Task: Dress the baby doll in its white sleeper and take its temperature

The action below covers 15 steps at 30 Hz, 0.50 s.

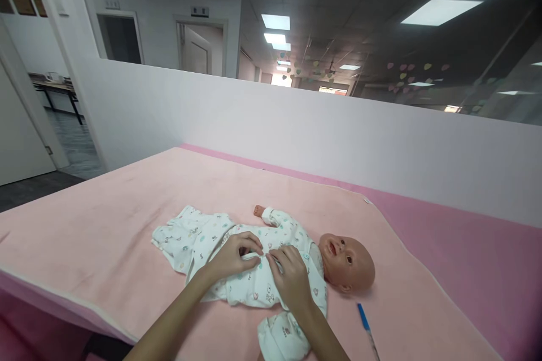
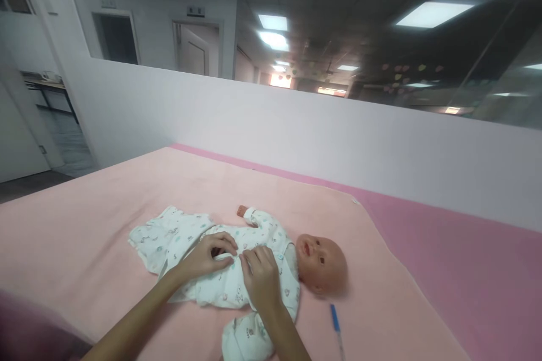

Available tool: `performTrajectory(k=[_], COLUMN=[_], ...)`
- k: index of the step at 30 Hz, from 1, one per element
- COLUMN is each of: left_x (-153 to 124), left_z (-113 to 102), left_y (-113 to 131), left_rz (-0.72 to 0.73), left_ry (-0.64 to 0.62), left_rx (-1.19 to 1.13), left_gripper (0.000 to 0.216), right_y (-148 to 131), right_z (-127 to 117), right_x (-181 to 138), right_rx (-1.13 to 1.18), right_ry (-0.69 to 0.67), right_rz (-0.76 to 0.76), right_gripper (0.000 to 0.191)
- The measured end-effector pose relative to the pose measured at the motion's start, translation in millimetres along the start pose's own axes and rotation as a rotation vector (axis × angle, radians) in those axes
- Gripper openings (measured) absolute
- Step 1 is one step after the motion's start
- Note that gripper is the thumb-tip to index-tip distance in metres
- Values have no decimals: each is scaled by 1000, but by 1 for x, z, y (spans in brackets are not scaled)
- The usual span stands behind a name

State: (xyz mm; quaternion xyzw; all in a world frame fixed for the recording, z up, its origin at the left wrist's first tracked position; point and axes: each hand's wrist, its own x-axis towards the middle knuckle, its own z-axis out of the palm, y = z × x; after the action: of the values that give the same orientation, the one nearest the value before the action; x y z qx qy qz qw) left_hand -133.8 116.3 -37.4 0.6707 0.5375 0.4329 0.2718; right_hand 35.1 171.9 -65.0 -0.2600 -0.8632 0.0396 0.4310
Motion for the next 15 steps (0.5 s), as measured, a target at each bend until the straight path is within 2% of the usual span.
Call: performTrajectory(k=[15], left_x=[0], left_z=[2], left_y=[-1], left_rz=[-23], left_ry=[-1], left_rx=[-3], left_gripper=[15], right_y=[0], right_z=[-1], right_x=[1], right_rx=[10], right_ry=[21], right_rz=[-6], right_gripper=[14])
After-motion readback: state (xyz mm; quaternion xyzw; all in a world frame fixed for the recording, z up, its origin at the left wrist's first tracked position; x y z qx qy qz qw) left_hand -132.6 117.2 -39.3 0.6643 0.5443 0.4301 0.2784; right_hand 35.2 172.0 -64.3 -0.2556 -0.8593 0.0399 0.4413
